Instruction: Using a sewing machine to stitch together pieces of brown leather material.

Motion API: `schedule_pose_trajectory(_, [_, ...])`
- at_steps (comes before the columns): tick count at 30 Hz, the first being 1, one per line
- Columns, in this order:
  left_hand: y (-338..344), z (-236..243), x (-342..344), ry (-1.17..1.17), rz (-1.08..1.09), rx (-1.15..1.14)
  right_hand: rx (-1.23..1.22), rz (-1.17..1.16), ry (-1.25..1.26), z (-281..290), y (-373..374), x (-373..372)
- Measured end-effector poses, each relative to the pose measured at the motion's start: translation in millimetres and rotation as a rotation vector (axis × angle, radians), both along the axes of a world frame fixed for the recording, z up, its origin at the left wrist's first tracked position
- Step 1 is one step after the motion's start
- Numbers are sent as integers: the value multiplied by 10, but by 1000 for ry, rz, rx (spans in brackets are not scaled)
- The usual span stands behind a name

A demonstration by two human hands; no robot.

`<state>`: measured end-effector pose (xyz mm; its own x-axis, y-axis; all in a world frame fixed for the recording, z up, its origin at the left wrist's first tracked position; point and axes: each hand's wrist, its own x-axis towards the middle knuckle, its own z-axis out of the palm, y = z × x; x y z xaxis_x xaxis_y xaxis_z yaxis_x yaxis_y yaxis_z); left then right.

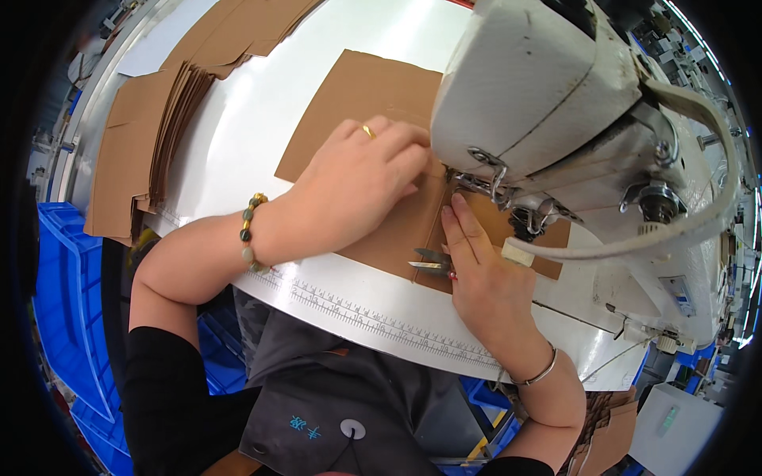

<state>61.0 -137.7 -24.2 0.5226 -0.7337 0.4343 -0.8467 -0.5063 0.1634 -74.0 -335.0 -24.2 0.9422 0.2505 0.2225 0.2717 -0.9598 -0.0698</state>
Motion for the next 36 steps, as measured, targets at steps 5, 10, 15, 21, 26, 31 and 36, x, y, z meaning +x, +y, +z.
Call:
schedule_pose_trajectory(5, [110, -38, -277, 70, -208, 143, -39, 19, -44, 29, -31, 1])
schedule_pose_trajectory(10, [167, -64, -293, 82, -205, 239, -71, -1, 32, 339, -148, -115])
schedule_pose_trajectory(15, [122, -39, -285, 66, -218, 260, 55, -101, -541, 913, -1137, -860])
schedule_pose_trajectory(21, [114, -89, -294, 2, -224, 278, -50, -1063, -922, 1689, -2853, -1361])
schedule_pose_trajectory(26, [102, -139, -283, 0, -221, 220, 65, -1435, -437, 1662, -4950, -2381])
schedule_pose_trajectory(31, [119, -121, -289, -4, -217, 215, -428, -1231, -501, 1338, -5371, -2765])
schedule_pose_trajectory(36, [119, -115, -276, 10, -222, 223, -383, -1041, -691, 1052, -5287, -2812])
